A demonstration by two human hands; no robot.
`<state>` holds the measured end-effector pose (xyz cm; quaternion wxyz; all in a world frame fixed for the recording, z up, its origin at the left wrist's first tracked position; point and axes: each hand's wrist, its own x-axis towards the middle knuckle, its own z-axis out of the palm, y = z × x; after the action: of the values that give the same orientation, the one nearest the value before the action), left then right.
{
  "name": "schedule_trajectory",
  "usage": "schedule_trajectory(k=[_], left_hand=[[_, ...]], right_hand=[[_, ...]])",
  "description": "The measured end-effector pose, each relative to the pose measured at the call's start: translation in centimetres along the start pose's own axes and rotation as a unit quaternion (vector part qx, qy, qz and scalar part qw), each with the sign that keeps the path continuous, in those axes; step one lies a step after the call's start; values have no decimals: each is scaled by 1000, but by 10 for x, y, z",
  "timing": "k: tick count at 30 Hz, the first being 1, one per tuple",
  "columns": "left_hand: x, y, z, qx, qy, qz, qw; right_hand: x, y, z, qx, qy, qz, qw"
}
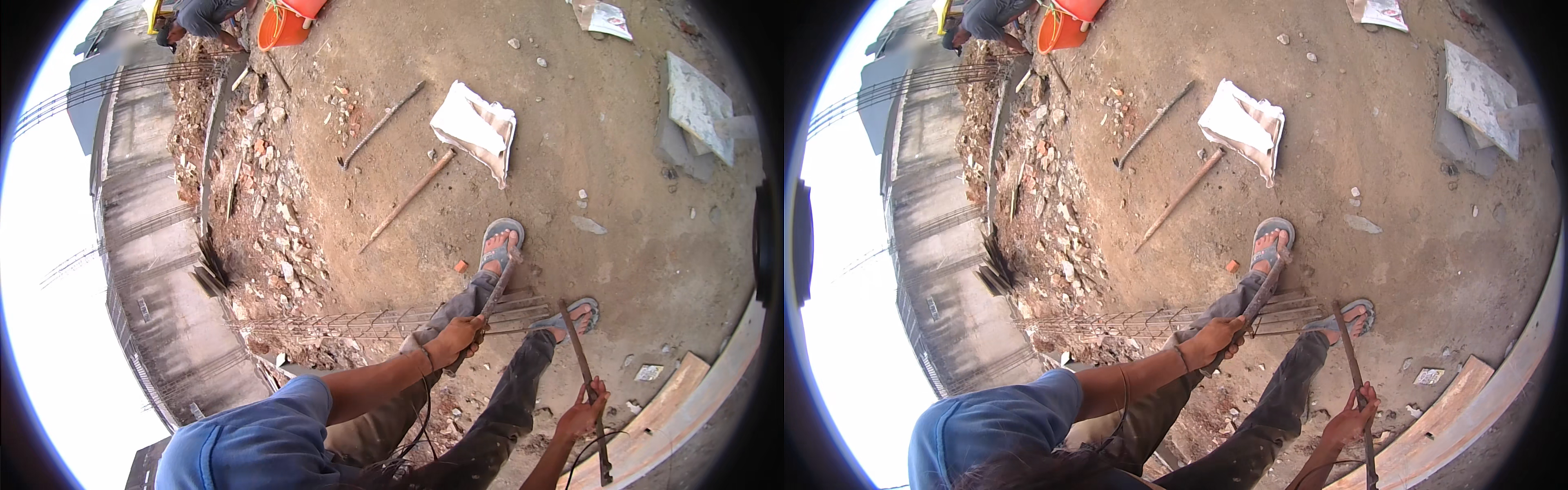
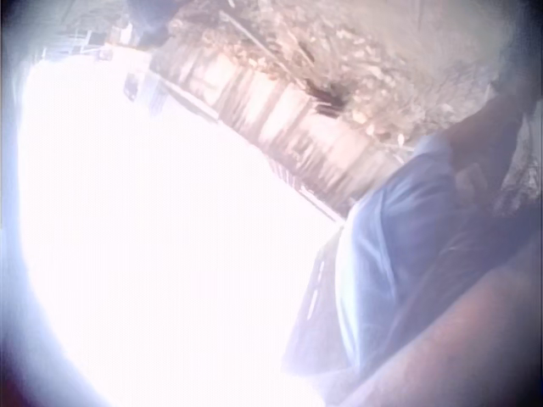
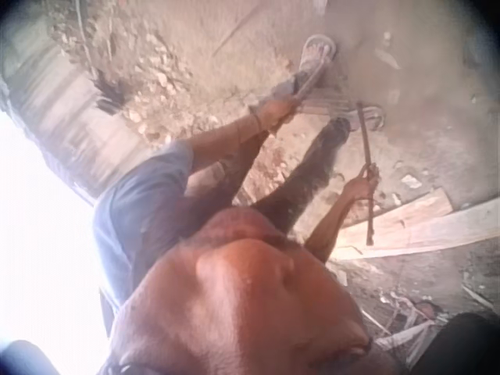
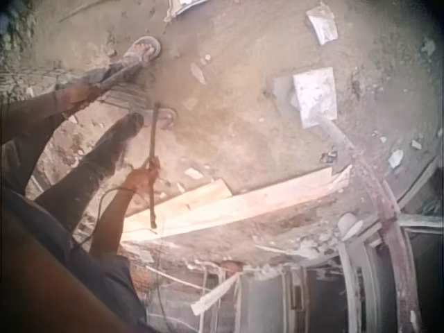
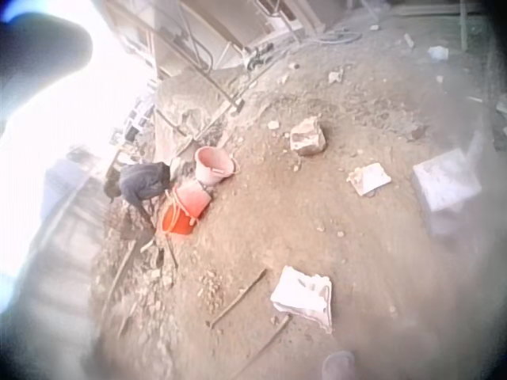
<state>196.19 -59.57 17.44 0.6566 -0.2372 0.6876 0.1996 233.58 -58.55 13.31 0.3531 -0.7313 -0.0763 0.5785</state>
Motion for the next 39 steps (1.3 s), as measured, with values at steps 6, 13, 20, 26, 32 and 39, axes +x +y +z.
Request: schedule_trajectory(k=[6, 13, 20, 26, 32, 39], left_hand=[[-25, 44, -64, -31, 34, 96, 994], [-32, 85, -143, -81, 91, 126, 984], [24, 120, -278, 323, 245, 237, 883], [109, 161, -383, 395, 204, 321, 836], [132, 161, -469, 446, 152, 213, 856], [95, 180, -597, 286, 182, 182, 923]], right_hand=[[-4, -25, 42, -89, 2, 17, 996], [6, -59, 86, -141, -74, 25, 987], [-26, -84, 118, -262, -62, 40, 962], [-39, -115, 93, -520, -157, -213, 812], [-71, -150, 188, -457, -98, -139, 873], [-171, -105, 443, -580, -157, -83, 795]])
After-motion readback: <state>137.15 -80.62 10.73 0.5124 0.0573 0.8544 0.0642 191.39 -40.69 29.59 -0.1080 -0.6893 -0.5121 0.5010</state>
